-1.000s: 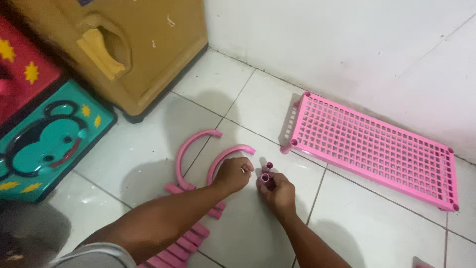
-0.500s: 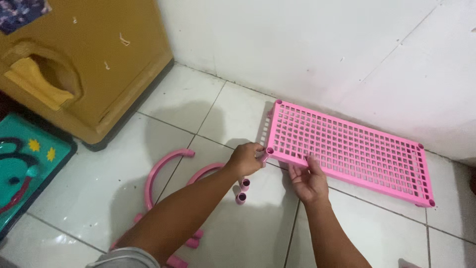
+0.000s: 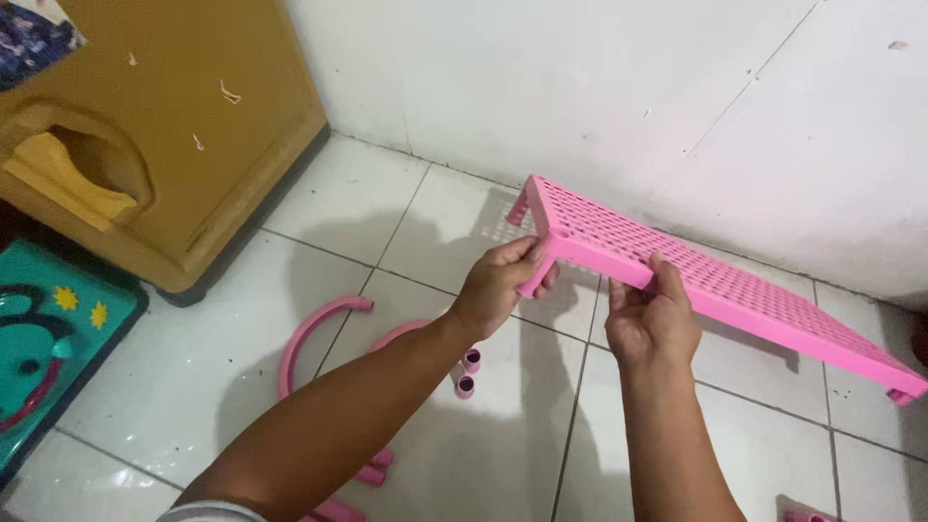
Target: The person assembles a pink plastic storage rack by inserting cylindrical legs into the corners of grid panels. They repeatedly attach and detach legs, reposition panels, and organize parts on the floor.
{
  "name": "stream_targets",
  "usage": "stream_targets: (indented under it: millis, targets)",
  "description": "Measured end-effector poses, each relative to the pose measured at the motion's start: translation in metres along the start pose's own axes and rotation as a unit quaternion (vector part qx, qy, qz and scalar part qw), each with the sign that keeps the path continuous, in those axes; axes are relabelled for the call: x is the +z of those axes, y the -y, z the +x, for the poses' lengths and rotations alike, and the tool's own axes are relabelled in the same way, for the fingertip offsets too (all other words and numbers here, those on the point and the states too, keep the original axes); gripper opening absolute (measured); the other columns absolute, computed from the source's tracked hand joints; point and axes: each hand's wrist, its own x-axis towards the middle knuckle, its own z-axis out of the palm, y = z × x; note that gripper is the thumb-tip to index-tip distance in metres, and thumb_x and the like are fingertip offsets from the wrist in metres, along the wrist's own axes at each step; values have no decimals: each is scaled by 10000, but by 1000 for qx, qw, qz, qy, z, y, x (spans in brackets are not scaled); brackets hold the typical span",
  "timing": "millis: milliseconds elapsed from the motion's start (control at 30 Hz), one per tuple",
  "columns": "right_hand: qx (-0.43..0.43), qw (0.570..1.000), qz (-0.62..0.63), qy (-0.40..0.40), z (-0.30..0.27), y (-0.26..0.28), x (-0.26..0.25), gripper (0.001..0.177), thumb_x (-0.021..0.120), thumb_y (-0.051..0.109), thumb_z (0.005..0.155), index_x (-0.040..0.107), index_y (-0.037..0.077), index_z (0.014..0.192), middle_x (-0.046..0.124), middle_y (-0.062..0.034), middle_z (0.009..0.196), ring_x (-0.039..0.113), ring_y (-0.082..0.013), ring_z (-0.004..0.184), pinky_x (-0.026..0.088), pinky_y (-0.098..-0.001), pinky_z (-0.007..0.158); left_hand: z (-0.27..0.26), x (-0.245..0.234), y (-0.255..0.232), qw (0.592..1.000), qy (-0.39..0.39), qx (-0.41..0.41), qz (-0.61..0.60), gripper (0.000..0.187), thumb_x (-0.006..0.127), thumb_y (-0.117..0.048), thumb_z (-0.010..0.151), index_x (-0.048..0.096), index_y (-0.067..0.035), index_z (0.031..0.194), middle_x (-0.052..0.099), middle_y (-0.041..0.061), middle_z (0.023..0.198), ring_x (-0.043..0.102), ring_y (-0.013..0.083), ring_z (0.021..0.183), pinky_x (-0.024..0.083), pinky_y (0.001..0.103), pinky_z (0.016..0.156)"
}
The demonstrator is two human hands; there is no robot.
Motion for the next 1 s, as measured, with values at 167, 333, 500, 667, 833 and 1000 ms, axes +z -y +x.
stream_targets:
  millis: [167,333,500,667,833,1000]
  targets:
    - [-12,1000,12,27,-17,14,17,110,677,50,928,634,1,1017,712,-89,995,743,-233,962,614,-425,905,4,20,-17,999,-36,10,-10,365,519,-351,1090,634,-12,1015,518,18,710,438,100,613,367,267,555]
    - [-29,999,22,40,-25,30,27,104,689,38,927,632,-9,999,722,-104,993,764,-241,945,638,-411,862,-4,30,-36,991,32,-28,-129,453,439,-379,1111,630,29,1062,522,45,729,451,138,624,398,302,607]
    - [-14,999,41,22,-19,44,37,90,717,55,928,648,3,955,708,-86,934,749,-218,862,648,-381,813,-22,33,-49,959,79,-75,-262,407,373,-294,1086,589,43,1160,580,93,902,536,210,730,510,417,807]
    - [-9,999,49,12,-13,50,37,82,732,66,926,670,12,930,698,-60,898,730,-185,813,653,-360,795,-29,31,-47,962,72,-78,-253,334,416,-253,1088,558,35,1179,582,94,937,629,256,883,540,511,950]
    - [2,999,26,25,-14,50,33,103,724,102,941,664,18,934,696,-68,895,736,-187,816,647,-345,799,-41,5,-38,992,120,-9,37,214,628,-139,1010,644,-12,1181,634,83,1005,619,184,894,526,356,831]
    - [3,1000,21,18,-17,47,19,90,742,59,932,662,20,945,695,-56,890,734,-175,803,674,-359,793,-117,-35,-27,851,310,-87,415,83,718,-127,855,759,-134,927,769,-15,794,708,125,666,548,253,627]
